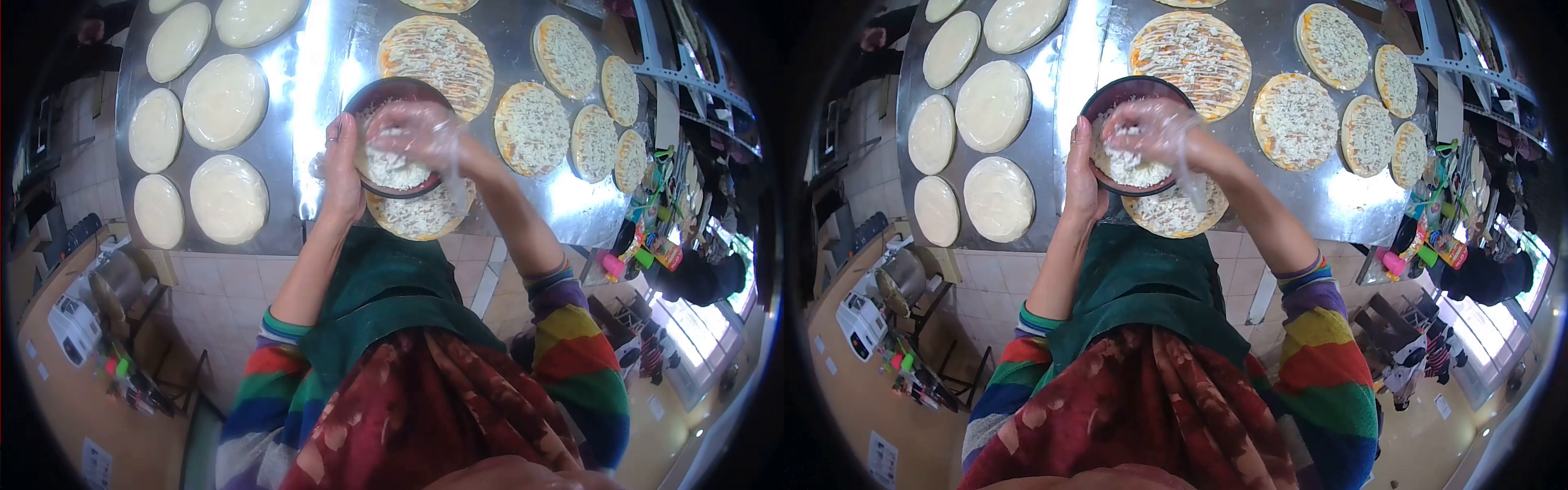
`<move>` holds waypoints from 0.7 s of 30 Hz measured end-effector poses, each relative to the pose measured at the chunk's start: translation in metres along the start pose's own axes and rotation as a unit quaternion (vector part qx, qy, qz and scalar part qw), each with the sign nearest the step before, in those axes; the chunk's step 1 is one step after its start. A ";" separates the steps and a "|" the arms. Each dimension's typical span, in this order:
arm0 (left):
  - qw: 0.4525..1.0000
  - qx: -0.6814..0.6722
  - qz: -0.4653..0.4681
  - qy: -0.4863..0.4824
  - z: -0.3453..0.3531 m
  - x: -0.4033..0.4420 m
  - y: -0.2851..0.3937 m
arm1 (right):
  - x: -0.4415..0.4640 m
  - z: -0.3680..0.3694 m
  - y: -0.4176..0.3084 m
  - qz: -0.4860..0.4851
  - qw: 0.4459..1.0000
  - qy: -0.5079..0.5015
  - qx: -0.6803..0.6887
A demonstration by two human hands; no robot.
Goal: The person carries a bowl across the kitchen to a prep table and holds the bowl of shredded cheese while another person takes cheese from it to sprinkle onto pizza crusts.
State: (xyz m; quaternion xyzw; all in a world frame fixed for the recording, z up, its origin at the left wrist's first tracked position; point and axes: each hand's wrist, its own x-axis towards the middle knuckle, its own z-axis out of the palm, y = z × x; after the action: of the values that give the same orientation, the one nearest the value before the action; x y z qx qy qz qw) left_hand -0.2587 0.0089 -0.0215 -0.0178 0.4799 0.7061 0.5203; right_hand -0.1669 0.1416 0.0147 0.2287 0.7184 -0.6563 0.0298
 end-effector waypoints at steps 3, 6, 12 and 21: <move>1.000 -0.011 0.000 -0.001 0.006 0.004 -0.001 | -0.006 -0.033 -0.015 0.043 0.985 0.019 0.169; 1.000 -0.029 0.002 -0.002 0.006 0.007 -0.005 | -0.019 -0.076 -0.016 0.050 0.977 0.050 0.201; 0.999 -0.020 0.015 0.030 -0.002 -0.003 -0.004 | -0.007 -0.137 0.049 0.109 0.986 0.126 -0.016; 0.997 -0.027 0.030 0.068 -0.011 -0.024 0.009 | 0.027 -0.168 0.065 0.062 0.933 0.183 -0.302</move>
State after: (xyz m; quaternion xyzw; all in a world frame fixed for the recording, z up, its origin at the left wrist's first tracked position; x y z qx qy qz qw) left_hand -0.2596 -0.0158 -0.0083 -0.0659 0.4954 0.7311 0.4645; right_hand -0.1239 0.3122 -0.0320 0.3695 0.8600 -0.3518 0.0060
